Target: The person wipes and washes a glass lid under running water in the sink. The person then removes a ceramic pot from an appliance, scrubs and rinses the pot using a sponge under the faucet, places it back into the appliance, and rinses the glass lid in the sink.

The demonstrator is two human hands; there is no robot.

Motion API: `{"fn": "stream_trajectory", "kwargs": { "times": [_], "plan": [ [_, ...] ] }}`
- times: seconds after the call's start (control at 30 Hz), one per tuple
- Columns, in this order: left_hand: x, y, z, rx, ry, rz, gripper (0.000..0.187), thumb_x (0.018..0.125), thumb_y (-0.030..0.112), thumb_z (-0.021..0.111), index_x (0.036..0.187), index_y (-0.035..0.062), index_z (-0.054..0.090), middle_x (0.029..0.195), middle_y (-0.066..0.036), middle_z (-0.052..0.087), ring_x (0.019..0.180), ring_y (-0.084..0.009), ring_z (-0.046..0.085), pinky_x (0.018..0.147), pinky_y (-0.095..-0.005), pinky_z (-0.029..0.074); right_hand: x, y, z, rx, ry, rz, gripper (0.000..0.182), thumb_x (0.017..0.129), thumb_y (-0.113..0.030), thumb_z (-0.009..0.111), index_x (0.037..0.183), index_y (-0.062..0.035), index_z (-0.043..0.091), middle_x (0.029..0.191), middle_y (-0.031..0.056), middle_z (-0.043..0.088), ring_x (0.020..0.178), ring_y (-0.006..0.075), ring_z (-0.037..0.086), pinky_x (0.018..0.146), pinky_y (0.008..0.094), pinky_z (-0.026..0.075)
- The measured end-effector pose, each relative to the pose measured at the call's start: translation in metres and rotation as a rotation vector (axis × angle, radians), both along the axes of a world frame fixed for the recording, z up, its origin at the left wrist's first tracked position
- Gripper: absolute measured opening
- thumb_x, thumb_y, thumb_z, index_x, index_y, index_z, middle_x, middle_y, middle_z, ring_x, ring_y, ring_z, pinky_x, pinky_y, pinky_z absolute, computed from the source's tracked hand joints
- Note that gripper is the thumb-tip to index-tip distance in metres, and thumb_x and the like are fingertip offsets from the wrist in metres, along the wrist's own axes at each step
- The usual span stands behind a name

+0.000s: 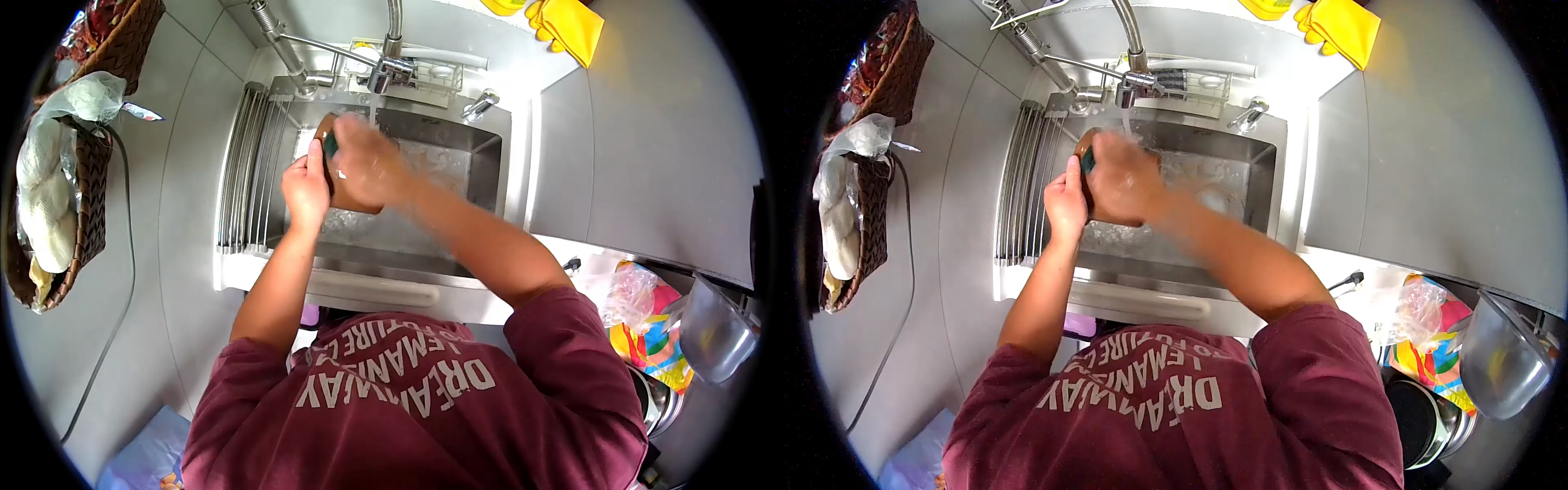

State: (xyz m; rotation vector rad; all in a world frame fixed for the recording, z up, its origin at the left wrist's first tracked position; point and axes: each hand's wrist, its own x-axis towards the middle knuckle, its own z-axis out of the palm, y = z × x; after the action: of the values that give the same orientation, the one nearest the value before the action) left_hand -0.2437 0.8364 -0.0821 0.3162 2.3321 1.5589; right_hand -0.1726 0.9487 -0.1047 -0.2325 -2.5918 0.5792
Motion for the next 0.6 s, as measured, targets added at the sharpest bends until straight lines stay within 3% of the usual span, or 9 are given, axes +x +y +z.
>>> {"fn": "stream_trajectory", "kwargs": {
  "times": [0.1,0.2,0.3,0.33,0.43,0.47,0.57,0.6],
  "plan": [
    [-0.002,0.000,-0.018,0.006,0.001,-0.031,0.048,0.093,0.038,0.053,0.073,-0.0042,0.065,0.055,-0.003,0.053,0.054,-0.0110,0.044,0.055,-0.0283,0.041,0.004,0.002,0.003,-0.107,0.016,0.066,0.052,0.088,-0.019,0.050,0.130,0.0086,0.038,0.134,0.0268,0.040,0.129,0.0355,0.036,0.108,0.0423,0.027],
    [0.008,-0.001,-0.009,0.013,0.087,-0.028,0.049,0.093,0.037,0.054,0.067,-0.0041,0.061,0.052,-0.002,0.047,0.053,-0.0095,0.039,0.052,-0.0283,0.038,-0.012,0.043,-0.034,-0.404,-0.552,-0.119,0.050,0.088,-0.020,0.051,0.130,0.0057,0.041,0.137,0.0224,0.038,0.130,0.0338,0.035,0.108,0.0420,0.027],
    [0.003,-0.002,-0.008,0.063,0.013,0.003,0.049,0.093,0.036,0.054,0.065,-0.0039,0.060,0.051,-0.001,0.047,0.052,-0.0088,0.039,0.051,-0.0281,0.038,0.019,-0.001,0.003,-0.018,-0.007,0.136,0.044,0.090,-0.021,0.047,0.126,0.0046,0.046,0.132,0.0223,0.044,0.126,0.0359,0.040,0.106,0.0399,0.031],
    [-0.001,-0.006,-0.023,0.060,0.005,-0.012,0.049,0.093,0.036,0.054,0.066,-0.0040,0.061,0.052,-0.001,0.048,0.052,-0.0086,0.040,0.051,-0.0278,0.038,0.021,-0.003,0.008,-0.019,0.056,0.179,0.039,0.091,-0.020,0.046,0.121,0.0043,0.051,0.130,0.0228,0.046,0.123,0.0369,0.042,0.105,0.0390,0.033],
    [0.001,-0.007,-0.034,0.081,0.016,0.026,0.048,0.093,0.036,0.053,0.069,-0.0043,0.064,0.054,0.000,0.052,0.053,-0.0078,0.043,0.052,-0.0259,0.039,0.009,0.056,-0.004,-0.282,-0.665,0.092,0.036,0.087,-0.016,0.046,0.117,0.0042,0.053,0.123,0.0225,0.051,0.120,0.0341,0.045,0.102,0.0399,0.035],
    [-0.001,-0.006,-0.032,0.111,0.020,0.057,0.049,0.094,0.036,0.053,0.068,-0.0044,0.064,0.054,0.000,0.052,0.053,-0.0077,0.043,0.052,-0.0259,0.039,0.016,0.039,-0.019,-0.566,-0.236,-0.161,0.032,0.086,-0.016,0.050,0.115,-0.0026,0.057,0.122,0.0153,0.053,0.120,0.0329,0.045,0.102,0.0433,0.035],
    [-0.003,-0.002,-0.010,0.215,-0.059,0.085,0.049,0.094,0.037,0.052,0.070,-0.0041,0.065,0.057,-0.001,0.055,0.054,-0.0078,0.045,0.052,-0.0265,0.041,0.027,0.009,-0.013,-0.160,0.214,0.083,0.029,0.086,-0.015,0.052,0.113,-0.0073,0.058,0.118,0.0123,0.057,0.115,0.0333,0.049,0.099,0.0440,0.039],
    [-0.005,-0.002,-0.018,0.185,-0.085,0.084,0.049,0.094,0.036,0.051,0.071,-0.0041,0.065,0.058,-0.001,0.056,0.054,-0.0079,0.046,0.053,-0.0264,0.041,0.030,0.001,-0.006,0.010,0.194,0.249,0.026,0.084,-0.013,0.055,0.109,-0.0060,0.059,0.114,0.0111,0.059,0.112,0.0324,0.052,0.097,0.0438,0.041]
  ]
}}
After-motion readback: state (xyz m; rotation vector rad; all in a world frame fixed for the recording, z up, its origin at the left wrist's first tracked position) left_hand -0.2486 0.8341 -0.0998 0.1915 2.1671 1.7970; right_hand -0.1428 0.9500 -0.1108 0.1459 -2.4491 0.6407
